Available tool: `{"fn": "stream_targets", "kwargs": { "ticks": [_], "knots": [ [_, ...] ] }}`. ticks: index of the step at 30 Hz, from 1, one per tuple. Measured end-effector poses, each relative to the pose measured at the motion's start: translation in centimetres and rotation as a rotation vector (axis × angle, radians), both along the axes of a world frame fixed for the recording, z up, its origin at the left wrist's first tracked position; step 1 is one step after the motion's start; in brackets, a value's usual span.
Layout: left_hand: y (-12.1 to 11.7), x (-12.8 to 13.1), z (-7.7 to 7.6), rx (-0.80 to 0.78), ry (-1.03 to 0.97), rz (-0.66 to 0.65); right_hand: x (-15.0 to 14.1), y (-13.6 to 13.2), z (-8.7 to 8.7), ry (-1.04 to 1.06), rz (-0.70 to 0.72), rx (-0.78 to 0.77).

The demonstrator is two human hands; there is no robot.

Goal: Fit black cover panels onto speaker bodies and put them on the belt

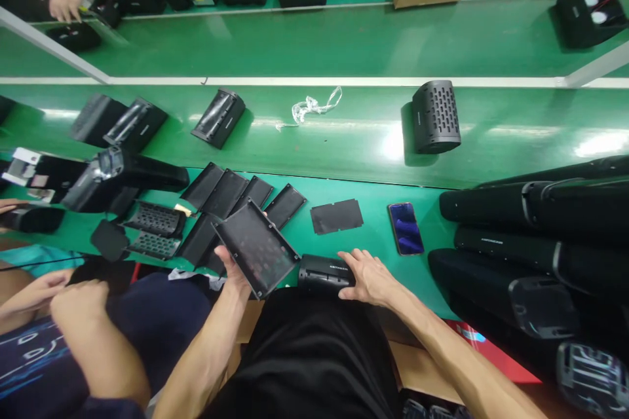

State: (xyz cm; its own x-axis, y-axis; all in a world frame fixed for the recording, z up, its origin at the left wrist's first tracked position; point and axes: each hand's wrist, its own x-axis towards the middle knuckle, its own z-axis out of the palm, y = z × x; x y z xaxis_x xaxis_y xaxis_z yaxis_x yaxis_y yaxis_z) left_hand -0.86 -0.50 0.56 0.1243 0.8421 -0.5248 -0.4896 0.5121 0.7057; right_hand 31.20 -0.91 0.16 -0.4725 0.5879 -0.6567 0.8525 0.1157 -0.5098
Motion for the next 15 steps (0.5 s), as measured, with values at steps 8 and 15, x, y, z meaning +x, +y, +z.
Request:
{"fn": "stream_targets", "kwargs": {
  "ticks": [8,15],
  "knots": [
    [-1.0,1.7,1.8,-0.033,-0.204,0.044,-2.1,-1.1,-2.4,0.143,0.006,-0.235],
    [-1.4,2.8,1.9,0.005,-0.248,0.024,7.3,-1.2,2.0,0.488,-0.800,-0.277]
  ]
}}
